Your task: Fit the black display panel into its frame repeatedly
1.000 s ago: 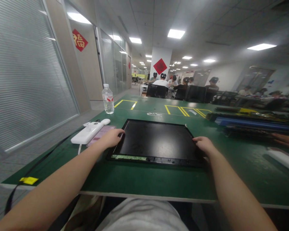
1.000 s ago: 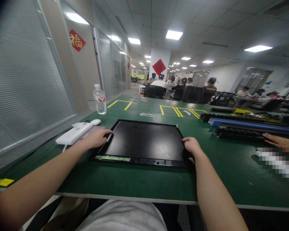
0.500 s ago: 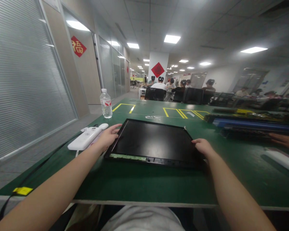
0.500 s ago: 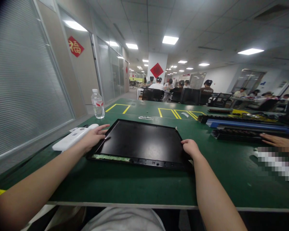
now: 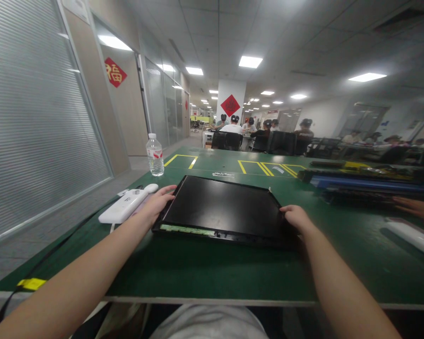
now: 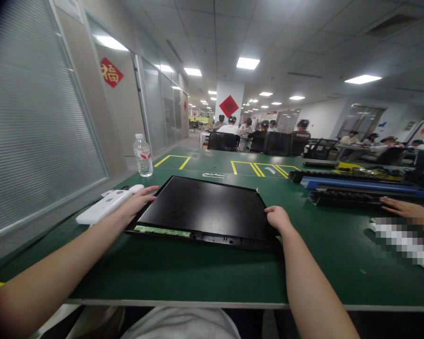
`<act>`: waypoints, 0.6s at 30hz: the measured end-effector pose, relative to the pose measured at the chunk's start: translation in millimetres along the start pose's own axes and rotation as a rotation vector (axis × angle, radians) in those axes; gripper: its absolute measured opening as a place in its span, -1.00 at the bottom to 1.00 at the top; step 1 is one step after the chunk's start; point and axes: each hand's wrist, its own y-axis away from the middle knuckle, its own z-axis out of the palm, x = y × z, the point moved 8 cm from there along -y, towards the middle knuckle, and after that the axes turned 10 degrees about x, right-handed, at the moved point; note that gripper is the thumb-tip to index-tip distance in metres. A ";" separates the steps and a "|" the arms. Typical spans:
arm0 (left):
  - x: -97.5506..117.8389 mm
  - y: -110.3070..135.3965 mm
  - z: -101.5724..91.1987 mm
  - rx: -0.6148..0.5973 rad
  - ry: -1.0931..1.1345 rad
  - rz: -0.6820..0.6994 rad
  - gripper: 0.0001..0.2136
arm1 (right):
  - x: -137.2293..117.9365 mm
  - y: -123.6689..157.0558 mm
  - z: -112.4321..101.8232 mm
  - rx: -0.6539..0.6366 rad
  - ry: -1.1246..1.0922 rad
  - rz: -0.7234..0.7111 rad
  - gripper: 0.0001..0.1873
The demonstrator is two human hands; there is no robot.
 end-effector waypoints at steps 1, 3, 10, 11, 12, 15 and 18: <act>-1.7 -0.9 -0.2 -0.001 -0.007 -0.016 -0.42 | -0.3 0.0 -0.2 0.001 0.003 -0.004 -0.57; -4.7 -2.9 -0.6 -0.005 -0.016 -0.031 -0.38 | 0.0 -0.1 -0.7 0.003 0.016 -0.001 -0.59; -9.7 -3.1 1.6 -0.024 -0.020 -0.043 -0.31 | 1.2 -1.8 -0.2 -0.017 0.035 0.011 -0.58; -10.7 -2.8 1.9 -0.025 -0.026 -0.051 -0.31 | 1.1 -1.9 0.2 -0.022 0.033 0.011 -0.57; -11.6 -2.9 2.0 -0.026 -0.025 -0.057 -0.33 | 1.0 -2.0 0.5 -0.025 0.032 0.011 -0.57; -13.2 -4.6 2.4 -0.044 -0.009 -0.047 -0.45 | 0.9 -2.6 0.4 -0.021 0.025 0.009 -0.57; -16.5 -5.5 6.0 -0.110 -0.049 -0.022 -0.58 | 1.7 -3.5 -0.5 -0.014 0.028 0.007 -0.59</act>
